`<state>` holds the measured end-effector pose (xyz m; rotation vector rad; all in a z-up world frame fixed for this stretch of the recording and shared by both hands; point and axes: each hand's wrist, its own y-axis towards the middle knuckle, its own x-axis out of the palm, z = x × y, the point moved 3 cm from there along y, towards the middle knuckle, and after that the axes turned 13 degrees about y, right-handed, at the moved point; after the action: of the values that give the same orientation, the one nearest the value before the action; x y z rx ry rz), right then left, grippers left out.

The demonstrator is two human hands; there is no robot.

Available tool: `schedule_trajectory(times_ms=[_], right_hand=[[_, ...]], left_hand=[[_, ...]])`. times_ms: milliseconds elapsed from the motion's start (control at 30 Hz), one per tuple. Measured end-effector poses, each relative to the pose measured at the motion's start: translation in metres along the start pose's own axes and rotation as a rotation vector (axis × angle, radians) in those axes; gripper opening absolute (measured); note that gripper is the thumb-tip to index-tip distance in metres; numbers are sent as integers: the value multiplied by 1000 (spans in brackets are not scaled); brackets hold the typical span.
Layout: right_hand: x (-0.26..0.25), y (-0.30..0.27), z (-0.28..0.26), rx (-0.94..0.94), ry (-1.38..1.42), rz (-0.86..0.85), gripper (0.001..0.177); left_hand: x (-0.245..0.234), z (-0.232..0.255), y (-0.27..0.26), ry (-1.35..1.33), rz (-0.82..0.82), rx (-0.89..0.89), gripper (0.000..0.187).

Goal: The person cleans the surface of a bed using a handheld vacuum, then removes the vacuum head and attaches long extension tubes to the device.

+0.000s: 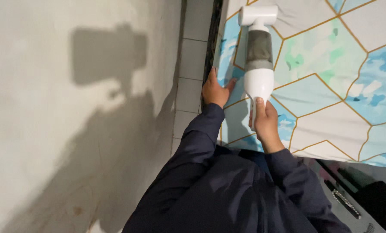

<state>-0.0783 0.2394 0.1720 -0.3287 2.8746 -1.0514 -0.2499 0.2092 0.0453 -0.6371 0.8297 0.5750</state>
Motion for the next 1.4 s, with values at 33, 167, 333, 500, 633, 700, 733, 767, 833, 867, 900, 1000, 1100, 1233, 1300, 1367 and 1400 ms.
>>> schedule_trajectory(times_ms=[33,167,333,500,633,700,733,767,833,867,900,1000,1100,1233,1300,1367,1400], right_hand=[[5,8,-6,-8,-11,-4,41],[21,51,-31,37,52,13,41],[43,111,-69,-12,85,2,45],[74,177,-118,-69,92,1,44],[94,239,-152,-47,121,37,46],[104,274,-167,-77,126,37,46],[109,292,-174,-101,147,18,47],[113,310,-182,-124,168,0,48],[116,344,-196,-132,161,2,50],[118,358,-203,-131,157,3,51],[118,374,-212,-137,142,3,52],[113,403,-237,-145,127,-10,53],[100,398,-247,-161,131,-32,52],[75,365,-233,-172,159,-92,43],[52,324,-204,-198,31,-103,44],[27,276,-167,-161,-91,-59,44],[14,248,-147,-120,-38,-74,41]], left_hand=[[2,-1,1,-2,-1,7,98],[12,-9,2,22,39,40,98],[25,-17,6,107,58,54,94],[29,-23,8,101,-108,7,91],[32,-26,16,38,-172,5,84],[35,-28,16,19,-185,10,94],[36,-30,17,16,-183,8,94],[40,-33,20,19,-218,-13,93],[47,-35,25,19,-256,-33,93],[49,-36,24,41,-278,-43,90],[51,-37,24,63,-300,-54,88],[50,-38,25,20,-216,-11,90],[48,-36,23,-11,-53,86,91],[41,-32,24,31,-84,105,90],[41,-33,20,-14,-142,18,84],[42,-31,17,30,-109,40,86],[42,-31,16,80,-83,52,87]])
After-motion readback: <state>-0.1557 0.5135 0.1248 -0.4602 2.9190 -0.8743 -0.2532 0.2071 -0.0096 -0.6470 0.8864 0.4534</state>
